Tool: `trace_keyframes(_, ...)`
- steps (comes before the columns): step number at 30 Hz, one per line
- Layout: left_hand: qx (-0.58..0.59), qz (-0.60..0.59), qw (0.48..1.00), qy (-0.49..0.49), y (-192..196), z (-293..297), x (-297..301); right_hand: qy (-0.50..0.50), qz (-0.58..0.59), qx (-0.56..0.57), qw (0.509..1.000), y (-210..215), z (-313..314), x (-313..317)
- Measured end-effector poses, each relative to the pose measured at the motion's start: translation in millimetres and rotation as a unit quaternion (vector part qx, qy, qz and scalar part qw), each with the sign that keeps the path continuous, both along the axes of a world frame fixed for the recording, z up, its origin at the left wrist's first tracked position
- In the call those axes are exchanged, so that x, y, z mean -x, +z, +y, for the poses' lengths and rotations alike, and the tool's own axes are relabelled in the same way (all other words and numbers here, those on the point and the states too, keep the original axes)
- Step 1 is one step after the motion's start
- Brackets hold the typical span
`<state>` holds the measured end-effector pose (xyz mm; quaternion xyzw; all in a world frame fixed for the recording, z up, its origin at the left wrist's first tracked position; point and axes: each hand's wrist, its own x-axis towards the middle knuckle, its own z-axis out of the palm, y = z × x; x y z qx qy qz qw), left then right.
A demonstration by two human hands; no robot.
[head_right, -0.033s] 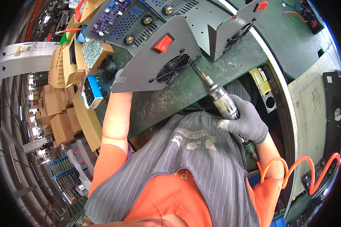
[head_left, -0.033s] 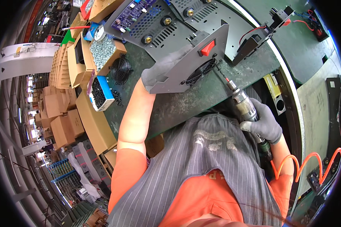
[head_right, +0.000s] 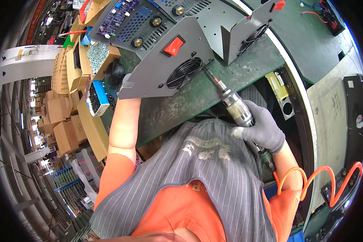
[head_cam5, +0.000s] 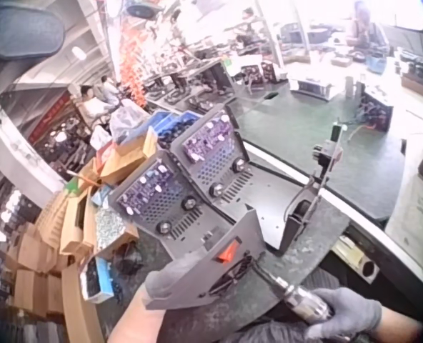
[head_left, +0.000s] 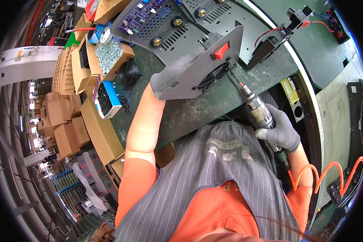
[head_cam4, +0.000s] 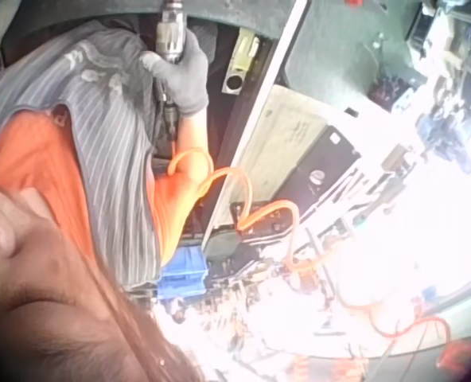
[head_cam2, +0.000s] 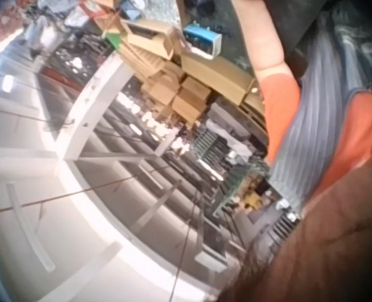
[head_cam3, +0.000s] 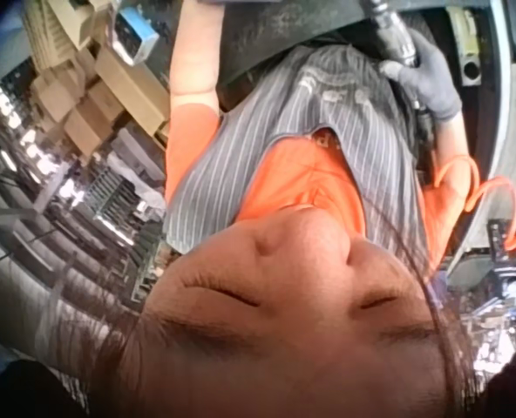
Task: The person assembles an electronic device on a workbench. They place a metal casing over a circuit board, secure it with screws using a power drill, and then attach a cooling fan to the assembly. The person handles various components including screws, nuts, and the fan unit.
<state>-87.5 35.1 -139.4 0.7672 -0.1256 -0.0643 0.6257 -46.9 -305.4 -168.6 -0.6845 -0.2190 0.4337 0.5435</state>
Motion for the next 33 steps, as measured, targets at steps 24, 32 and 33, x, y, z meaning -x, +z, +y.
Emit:
trace_keyframes(24, 0.140, 0.167, 0.973, 0.073, -3.0, 10.6, -9.7, 0.017, -0.070, 0.090, 0.993, 24.1, -35.6, 3.1)
trace_keyframes(32, 0.226, 0.089, 0.960, 0.136, -78.1, 35.3, 6.9, -0.122, 0.019, 0.273, 0.954, 52.3, -131.7, 8.4)
trace_keyframes(33, 0.243, 0.102, 0.955, 0.139, -79.6, 33.8, 6.5, -0.123, 0.052, 0.283, 0.950, 57.8, -135.8, 4.2)
